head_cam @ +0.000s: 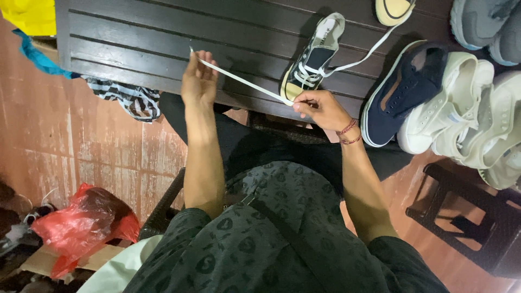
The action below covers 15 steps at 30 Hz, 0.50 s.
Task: Threading shoelaces through the eyelets of a black and white sneaker on a workbench.
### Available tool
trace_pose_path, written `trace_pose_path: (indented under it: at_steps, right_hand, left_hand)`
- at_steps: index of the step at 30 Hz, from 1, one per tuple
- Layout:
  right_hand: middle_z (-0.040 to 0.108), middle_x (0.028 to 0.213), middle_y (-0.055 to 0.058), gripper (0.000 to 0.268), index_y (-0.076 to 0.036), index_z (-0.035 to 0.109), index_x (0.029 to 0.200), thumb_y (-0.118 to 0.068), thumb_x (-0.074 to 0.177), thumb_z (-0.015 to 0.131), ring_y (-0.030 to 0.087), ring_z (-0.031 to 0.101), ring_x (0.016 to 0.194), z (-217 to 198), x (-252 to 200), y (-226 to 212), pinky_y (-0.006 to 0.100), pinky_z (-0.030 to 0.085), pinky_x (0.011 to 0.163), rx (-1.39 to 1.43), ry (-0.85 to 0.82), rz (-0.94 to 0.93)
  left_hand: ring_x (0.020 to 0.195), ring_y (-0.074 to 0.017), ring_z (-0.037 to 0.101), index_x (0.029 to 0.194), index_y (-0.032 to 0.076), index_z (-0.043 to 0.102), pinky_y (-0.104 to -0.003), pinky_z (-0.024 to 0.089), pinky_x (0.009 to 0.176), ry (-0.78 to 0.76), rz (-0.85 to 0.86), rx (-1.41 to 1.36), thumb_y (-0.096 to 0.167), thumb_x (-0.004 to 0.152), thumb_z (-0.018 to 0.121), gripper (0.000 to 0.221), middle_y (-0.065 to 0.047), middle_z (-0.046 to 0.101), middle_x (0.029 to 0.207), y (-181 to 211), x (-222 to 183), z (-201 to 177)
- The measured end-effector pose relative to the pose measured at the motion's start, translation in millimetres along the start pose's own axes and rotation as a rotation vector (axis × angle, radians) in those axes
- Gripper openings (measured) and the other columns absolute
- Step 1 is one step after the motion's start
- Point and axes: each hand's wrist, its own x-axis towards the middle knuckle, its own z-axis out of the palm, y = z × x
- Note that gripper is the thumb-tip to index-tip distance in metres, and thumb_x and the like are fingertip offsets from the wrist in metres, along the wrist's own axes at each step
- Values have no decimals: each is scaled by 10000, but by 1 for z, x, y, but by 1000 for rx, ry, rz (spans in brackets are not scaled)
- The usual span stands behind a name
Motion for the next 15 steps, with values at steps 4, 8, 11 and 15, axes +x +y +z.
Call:
trace_pose_path:
  at_steps: [4,8,11,15]
  right_hand:
    - [739,918,35,143,-55,738,1008,-170,1023,655,101,669,706,4,-2,-4,222,537,655,32,12,48]
    - [589,1446,157,359,-109,619,1371,-222,1031,607,123,635,614,2,0,-12,239,581,623,-131,181,50]
    - [723,1295,112,213,-90,733,1178,-23,1000,637,51,600,593,-9,23,5,222,553,540,-211,586,57]
    - [795,860,49,226,-8,738,1175,-126,1025,617,105,743,769,-22,45,4,279,616,759,-197,627,100]
  left_hand:
    - [844,-204,694,1088,9,687,-327,582,753,-147,48,-77,165,961,692,202,-92,708,952,3,15,1]
    - [539,-70,465,1158,34,744,-218,361,506,-135,120,442,170,945,719,254,30,557,662,-9,-43,57]
    - [660,-109,473,917,172,703,-256,395,589,-272,106,1053,375,948,675,208,28,525,769,-44,-81,93]
    - [504,-66,388,1170,100,781,-237,339,483,-202,-135,1112,222,847,758,346,77,507,624,-86,-75,111]
